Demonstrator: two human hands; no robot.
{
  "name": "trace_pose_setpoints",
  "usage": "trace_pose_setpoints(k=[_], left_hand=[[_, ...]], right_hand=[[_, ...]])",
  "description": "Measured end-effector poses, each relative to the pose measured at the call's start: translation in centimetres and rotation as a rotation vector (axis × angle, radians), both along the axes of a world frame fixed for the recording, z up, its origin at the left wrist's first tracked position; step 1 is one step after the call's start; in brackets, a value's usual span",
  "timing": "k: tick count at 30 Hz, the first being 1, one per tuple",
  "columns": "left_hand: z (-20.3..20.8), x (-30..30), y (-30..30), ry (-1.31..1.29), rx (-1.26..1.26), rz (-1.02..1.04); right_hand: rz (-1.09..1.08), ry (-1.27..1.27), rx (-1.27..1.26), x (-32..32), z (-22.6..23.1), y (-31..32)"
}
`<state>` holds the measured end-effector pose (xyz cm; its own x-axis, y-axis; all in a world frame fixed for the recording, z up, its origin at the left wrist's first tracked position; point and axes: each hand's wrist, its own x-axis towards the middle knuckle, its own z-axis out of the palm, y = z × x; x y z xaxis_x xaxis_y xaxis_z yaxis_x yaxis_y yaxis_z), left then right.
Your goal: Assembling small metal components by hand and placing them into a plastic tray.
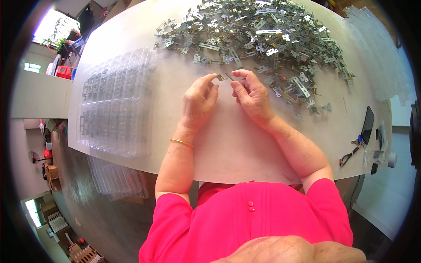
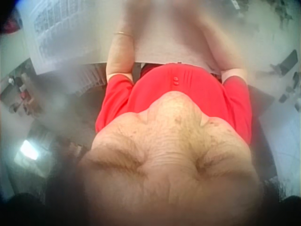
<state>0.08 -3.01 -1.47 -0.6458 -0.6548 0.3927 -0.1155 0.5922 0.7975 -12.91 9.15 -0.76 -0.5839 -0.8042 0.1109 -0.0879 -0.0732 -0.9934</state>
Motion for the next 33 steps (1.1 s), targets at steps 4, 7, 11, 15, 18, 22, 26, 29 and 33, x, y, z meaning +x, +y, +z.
trace_pose_setpoints(k=[4, 7, 11, 15, 18, 22, 26, 29, 33], left_hand=[[-0.3, 0.0, 0.1, -0.003, -0.06, -0.058], [0.0, 0.0, 0.1, -0.021, -0.088, -0.074], [0.4, 0.0, 0.3, -0.029, -0.14, -0.081], [0.3, 0.0, 0.1, -0.025, -0.17, -0.082], [0.3, -0.2, 0.2, -0.028, -0.199, -0.092], [0.4, -0.1, 0.2, -0.027, -0.302, -0.152], [0.6, 0.0, 0.5, -0.051, -0.307, -0.219], [1.0, 0.0, 0.7, -0.045, -0.152, -0.228], [0.5, -0.1, 0.8, 0.036, 0.313, -0.051]], right_hand=[[0.004, -0.019, 0.008, 0.0, 0.1, 0.1], [0.009, -0.071, 0.08, -0.3, 0.0, 0.0], [-0.024, -0.078, 0.035, -0.4, -0.3, 0.0], [-0.132, 0.059, -0.047, -0.1, -1.0, -0.6], [-0.123, 0.051, -0.027, -0.4, -1.3, -0.5], [-0.123, 0.118, -0.022, -0.5, -1.4, -0.5], [-0.203, 0.059, -0.167, -0.8, -1.8, -0.8], [-0.224, -0.003, -0.239, -1.1, -2.0, -0.9], [-0.115, -0.226, -0.155, -1.0, -1.0, -0.4]])
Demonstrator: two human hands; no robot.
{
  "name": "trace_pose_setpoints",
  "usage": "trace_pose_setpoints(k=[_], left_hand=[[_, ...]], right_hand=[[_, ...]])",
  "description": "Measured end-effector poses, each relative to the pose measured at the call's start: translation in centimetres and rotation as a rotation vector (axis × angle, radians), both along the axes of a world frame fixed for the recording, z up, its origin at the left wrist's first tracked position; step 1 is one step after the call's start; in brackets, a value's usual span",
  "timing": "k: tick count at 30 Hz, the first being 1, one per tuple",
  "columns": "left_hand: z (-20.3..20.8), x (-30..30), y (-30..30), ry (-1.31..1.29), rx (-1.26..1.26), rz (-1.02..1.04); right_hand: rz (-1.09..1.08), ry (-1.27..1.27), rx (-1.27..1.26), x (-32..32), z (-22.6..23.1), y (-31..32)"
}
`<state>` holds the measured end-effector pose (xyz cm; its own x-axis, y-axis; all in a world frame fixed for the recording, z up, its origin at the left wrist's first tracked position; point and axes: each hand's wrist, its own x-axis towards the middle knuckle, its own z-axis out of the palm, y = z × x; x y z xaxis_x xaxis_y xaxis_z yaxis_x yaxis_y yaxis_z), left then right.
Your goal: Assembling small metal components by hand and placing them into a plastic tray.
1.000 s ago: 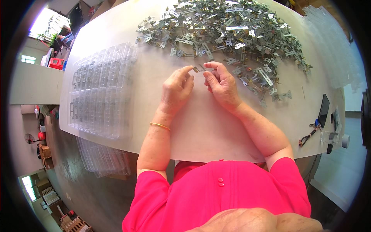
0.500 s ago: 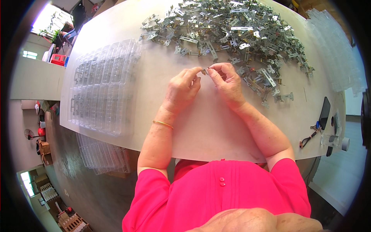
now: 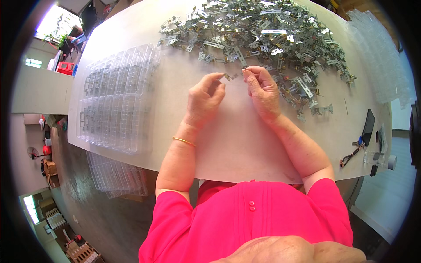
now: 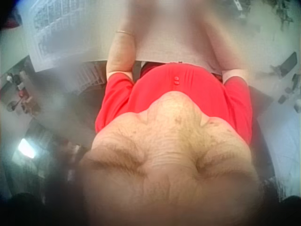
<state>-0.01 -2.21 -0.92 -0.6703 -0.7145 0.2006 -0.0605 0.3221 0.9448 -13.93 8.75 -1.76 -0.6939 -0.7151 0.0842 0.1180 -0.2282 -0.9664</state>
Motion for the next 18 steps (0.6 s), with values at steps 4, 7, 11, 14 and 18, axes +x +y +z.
trace_pose_setpoints(k=[4, 7, 11, 14, 18], left_hand=[[1.1, 0.1, -0.5, -0.009, 0.277, 0.032], [1.3, -0.1, -0.5, 0.008, 0.315, 0.038], [1.1, 0.1, -0.5, 0.016, 0.311, 0.052], [0.9, -0.1, -0.6, 0.015, 0.302, 0.035], [0.3, 0.0, -0.7, 0.023, 0.216, 0.02]], right_hand=[[0.039, 0.083, 0.111, 0.4, 0.4, 0.0], [0.053, 0.168, 0.124, 0.3, 0.1, 0.1], [0.046, 0.227, 0.135, 0.4, 0.0, -0.1], [0.033, 0.224, 0.126, 0.4, -0.2, -0.1], [0.033, 0.245, 0.153, 0.3, -0.2, -0.1]])
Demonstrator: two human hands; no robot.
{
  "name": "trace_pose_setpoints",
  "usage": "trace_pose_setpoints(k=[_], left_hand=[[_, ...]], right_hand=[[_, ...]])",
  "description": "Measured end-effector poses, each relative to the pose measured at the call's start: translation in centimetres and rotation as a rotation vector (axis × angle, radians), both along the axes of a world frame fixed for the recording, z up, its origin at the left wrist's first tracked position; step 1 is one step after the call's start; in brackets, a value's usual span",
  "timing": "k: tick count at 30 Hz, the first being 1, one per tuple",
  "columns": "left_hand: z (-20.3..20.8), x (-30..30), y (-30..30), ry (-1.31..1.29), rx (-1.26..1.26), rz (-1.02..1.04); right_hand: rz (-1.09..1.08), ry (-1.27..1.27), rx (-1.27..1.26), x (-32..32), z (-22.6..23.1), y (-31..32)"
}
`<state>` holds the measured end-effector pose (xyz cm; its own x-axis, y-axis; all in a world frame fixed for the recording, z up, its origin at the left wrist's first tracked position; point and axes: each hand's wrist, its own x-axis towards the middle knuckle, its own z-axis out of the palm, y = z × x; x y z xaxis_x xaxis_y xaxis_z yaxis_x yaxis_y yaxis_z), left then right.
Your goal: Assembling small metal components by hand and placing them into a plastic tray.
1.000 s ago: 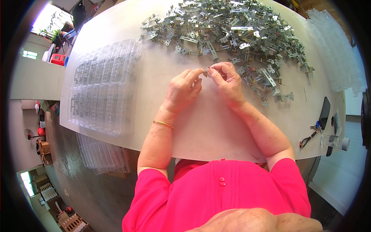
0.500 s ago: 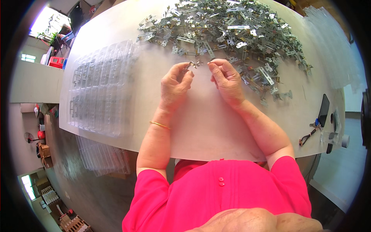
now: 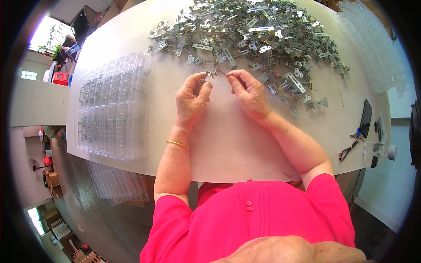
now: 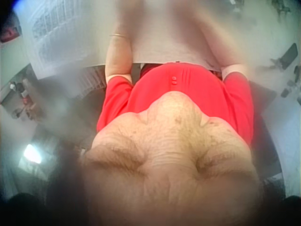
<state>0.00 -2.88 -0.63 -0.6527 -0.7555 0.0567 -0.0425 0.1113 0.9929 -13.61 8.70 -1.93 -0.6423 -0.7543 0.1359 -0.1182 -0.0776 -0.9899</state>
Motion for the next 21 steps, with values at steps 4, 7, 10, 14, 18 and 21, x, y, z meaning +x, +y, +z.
trace_pose_setpoints(k=[4, 7, 10, 14, 18, 21], left_hand=[[-1.2, -0.1, -0.2, -0.034, -0.211, 0.033], [-1.3, 0.0, -0.2, -0.023, -0.257, 0.028], [-1.2, 0.0, -0.1, 0.014, -0.345, 0.028], [-0.9, 0.0, 0.1, 0.005, -0.406, -0.051], [-0.7, 0.2, 0.1, -0.008, -0.45, -0.058], [-0.4, 0.3, 0.1, -0.034, -0.457, -0.071]], right_hand=[[0.008, 0.017, 0.037, 0.0, 0.1, 0.1], [0.012, 0.022, 0.058, 0.0, 0.2, 0.1], [0.041, 0.023, 0.086, 0.2, 0.8, 0.2], [0.127, -0.237, 0.113, -0.1, 1.3, 0.3], [0.281, -0.461, 0.038, -1.2, 0.7, 0.1], [0.327, -0.513, 0.07, -1.8, 0.7, 0.1]])
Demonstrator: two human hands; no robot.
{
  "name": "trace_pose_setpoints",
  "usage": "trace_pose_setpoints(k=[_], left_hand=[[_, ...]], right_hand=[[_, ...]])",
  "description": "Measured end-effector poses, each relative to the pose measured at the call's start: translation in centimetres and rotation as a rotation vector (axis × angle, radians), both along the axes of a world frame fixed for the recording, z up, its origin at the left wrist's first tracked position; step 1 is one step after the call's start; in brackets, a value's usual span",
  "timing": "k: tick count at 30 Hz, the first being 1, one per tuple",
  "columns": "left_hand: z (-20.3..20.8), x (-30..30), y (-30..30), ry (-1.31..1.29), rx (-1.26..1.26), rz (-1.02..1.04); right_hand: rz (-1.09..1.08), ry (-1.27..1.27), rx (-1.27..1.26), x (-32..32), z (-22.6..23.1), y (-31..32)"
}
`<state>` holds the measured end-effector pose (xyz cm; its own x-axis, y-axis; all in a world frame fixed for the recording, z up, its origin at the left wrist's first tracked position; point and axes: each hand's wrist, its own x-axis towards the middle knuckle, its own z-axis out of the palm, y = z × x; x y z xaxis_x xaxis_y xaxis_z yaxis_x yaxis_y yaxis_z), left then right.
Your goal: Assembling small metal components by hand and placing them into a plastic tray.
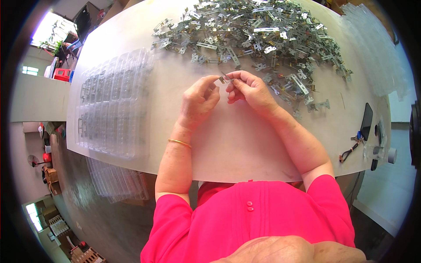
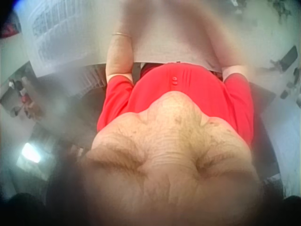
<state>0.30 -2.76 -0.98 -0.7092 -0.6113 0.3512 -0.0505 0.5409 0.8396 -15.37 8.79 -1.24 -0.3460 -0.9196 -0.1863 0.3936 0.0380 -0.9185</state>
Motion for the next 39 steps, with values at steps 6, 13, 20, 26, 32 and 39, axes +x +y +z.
trace_pose_setpoints(k=[6, 13, 20, 26, 32, 39], left_hand=[[0.4, 0.2, 0.0, -0.023, -0.075, -0.039], [0.8, 0.3, 0.1, -0.062, -0.057, -0.124], [0.6, 0.6, 0.3, -0.095, 0.289, -0.184], [2.2, 0.3, -0.2, -0.121, 0.611, -0.124], [2.9, 0.5, -0.2, -0.118, 0.682, -0.176], [0.8, 1.1, -2.1, 0.289, 0.851, -0.293]], right_hand=[[0.04, -0.108, 0.038, -0.9, 0.3, 0.1], [0.065, -0.133, 0.0, -1.3, -0.5, 0.1], [-0.112, -0.085, -0.227, -0.4, -0.3, 0.0], [-0.086, 0.422, -0.362, -0.1, -0.1, 0.2], [-0.117, 0.504, -0.343, 0.2, -1.0, 0.3], [-0.254, -0.104, -0.27, 0.1, -0.2, -0.1]])
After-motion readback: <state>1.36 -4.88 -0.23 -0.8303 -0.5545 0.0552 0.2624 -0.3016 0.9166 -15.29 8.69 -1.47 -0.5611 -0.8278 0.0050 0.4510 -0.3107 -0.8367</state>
